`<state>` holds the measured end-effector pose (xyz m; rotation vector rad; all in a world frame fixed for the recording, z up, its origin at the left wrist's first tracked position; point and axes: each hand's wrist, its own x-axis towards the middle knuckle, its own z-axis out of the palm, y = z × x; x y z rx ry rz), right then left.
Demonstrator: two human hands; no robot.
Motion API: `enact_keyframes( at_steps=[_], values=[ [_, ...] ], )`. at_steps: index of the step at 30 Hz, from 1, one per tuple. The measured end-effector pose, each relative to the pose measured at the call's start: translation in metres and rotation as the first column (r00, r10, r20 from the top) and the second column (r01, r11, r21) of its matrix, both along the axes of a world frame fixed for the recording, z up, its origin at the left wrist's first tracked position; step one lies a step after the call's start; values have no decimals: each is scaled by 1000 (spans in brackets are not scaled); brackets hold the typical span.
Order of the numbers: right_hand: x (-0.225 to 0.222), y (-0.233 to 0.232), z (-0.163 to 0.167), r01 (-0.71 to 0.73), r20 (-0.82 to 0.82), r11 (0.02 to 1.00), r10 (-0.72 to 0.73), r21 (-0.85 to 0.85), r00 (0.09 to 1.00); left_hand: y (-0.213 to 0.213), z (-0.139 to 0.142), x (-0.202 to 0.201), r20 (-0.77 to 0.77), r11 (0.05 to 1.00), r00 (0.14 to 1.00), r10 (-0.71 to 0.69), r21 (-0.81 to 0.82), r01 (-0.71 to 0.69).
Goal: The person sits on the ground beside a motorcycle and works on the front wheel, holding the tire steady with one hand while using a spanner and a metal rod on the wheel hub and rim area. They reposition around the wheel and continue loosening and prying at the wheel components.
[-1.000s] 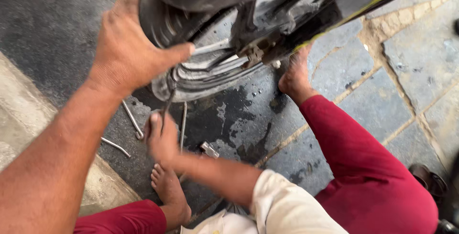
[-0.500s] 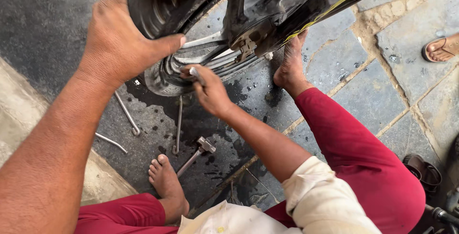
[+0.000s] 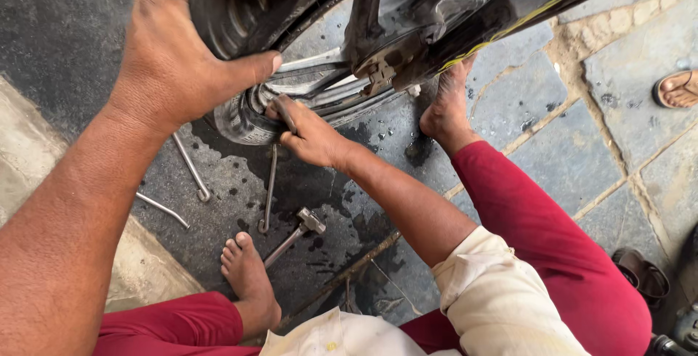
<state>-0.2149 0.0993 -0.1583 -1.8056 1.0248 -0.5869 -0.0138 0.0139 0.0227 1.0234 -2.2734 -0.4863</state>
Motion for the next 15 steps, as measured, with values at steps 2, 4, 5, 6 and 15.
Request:
enact_keyframes(
  at_steps=[2,4,5,6,15],
  values=[
    [-3,4,-2,-9,24,1000,9,7,1000,2,1,-2,57,999,997,46,-1,-46],
    [-7,11,-6,37,258,942,-129,334,957,6,4,-4,34,999,999,30,-30,-29],
    [-8,14,-7,28,346,871,-224,491,911,7,5,-5,0,999,1000,5,-47,-5],
    [-9,17,-8,38,386,857,-271,514,882,8,7,-6,4,1000,1000,10,-4,-10],
    [-4,21,-22,61,415,915,-239,399,878,-1,19,-9,79,998,995,66,13,-67]
  ],
)
